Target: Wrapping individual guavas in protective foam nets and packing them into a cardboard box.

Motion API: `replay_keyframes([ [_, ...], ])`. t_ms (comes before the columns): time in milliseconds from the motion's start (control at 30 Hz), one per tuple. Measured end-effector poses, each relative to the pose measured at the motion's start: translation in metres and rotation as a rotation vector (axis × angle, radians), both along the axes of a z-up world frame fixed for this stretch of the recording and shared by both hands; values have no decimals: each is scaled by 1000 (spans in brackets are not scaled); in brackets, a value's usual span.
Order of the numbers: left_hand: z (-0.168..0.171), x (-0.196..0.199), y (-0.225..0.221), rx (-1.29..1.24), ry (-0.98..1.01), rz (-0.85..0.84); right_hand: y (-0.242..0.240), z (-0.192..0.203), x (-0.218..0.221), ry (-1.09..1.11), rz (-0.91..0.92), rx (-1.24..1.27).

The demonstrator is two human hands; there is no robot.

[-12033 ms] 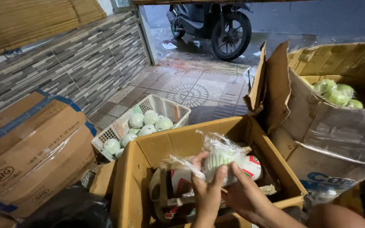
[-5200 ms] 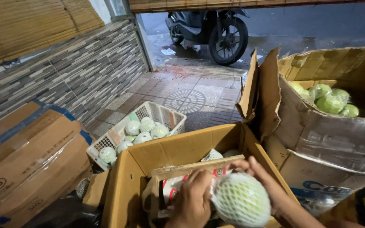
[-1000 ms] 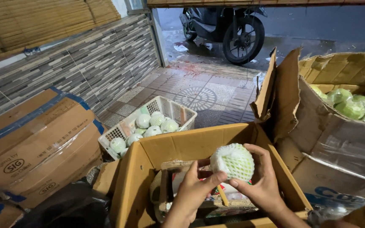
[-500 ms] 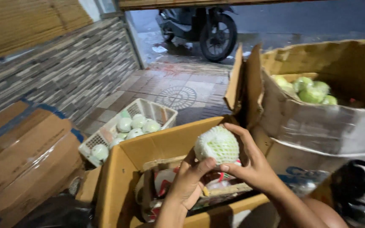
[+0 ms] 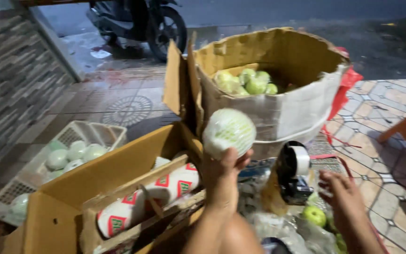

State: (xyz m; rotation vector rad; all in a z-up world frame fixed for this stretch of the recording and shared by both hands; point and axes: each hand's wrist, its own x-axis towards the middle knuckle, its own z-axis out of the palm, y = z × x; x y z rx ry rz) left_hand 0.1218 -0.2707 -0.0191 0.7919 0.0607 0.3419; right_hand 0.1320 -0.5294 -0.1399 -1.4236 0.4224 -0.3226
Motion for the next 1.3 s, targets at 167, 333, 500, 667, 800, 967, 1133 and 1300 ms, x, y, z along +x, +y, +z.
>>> replay_keyframes([
  [167,21,32,-94,230,-50,104,9,-28,9,377,49,-23],
  [333,-49,85,-153,213,-302,210,20,-24,15,365,92,-44],
  [500,-109,105,-174,186,-262,175,27,1,10,376,135,-96],
  [667,-114,107,-176,237,-166,241,30,24,8,456,110,1],
  [800,-111,105,-167,247,-176,201,26,24,5,504,155,84],
  [967,-110,106,-154,279,-182,192,22,12,2,304,170,240],
  [1133,-114,106,-149,285,-166,240,44,30,-17,217,163,7],
  [1300,-114,99,-162,249,-130,247,38,0,-31,184,76,45],
])
